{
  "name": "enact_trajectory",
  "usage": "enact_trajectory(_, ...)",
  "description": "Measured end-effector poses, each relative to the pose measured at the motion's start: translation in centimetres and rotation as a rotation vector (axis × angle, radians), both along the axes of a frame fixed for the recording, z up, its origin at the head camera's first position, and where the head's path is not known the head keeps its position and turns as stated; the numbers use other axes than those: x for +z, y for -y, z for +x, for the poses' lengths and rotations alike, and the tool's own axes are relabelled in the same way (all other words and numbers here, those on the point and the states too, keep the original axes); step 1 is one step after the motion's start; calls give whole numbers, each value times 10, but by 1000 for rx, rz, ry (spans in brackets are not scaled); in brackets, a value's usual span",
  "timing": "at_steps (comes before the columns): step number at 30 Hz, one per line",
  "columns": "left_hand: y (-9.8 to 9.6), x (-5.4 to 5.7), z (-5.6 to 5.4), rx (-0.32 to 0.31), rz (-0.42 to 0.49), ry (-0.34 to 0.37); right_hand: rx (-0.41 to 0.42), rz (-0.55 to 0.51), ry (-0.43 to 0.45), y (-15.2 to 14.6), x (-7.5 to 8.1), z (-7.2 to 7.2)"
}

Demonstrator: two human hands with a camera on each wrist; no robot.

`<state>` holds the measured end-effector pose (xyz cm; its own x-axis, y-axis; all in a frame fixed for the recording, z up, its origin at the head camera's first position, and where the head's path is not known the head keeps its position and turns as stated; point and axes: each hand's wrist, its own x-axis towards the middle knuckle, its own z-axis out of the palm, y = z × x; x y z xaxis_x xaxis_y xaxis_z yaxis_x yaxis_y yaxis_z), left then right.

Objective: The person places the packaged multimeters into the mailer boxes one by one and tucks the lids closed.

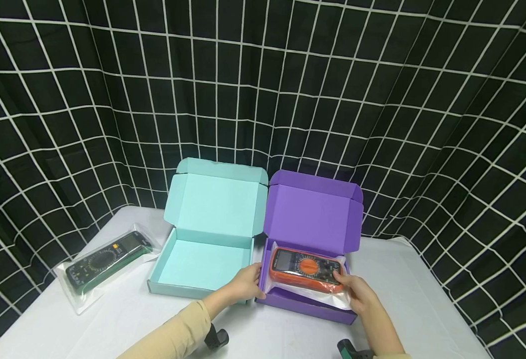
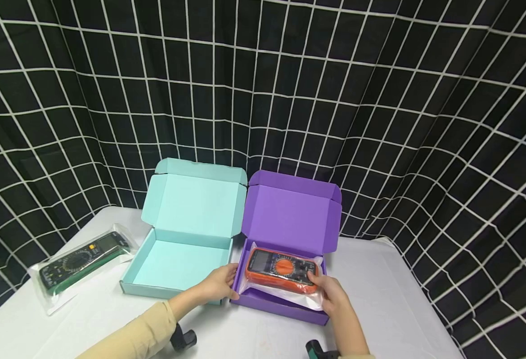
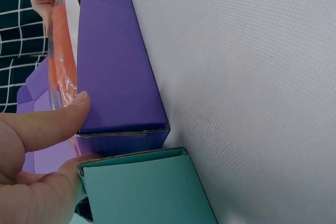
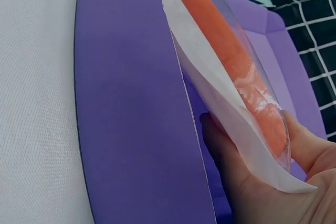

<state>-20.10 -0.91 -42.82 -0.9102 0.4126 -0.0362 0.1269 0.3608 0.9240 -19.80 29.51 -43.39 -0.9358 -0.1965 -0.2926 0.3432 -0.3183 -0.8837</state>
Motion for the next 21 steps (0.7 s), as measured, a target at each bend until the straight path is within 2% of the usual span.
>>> enact_trajectory(6,-1,0,0,6,-13,4,-53,54,39,13,15,7)
enact_trajectory(21,-1,-3,-1,5,-12,0,-107,150,32,19,16,7)
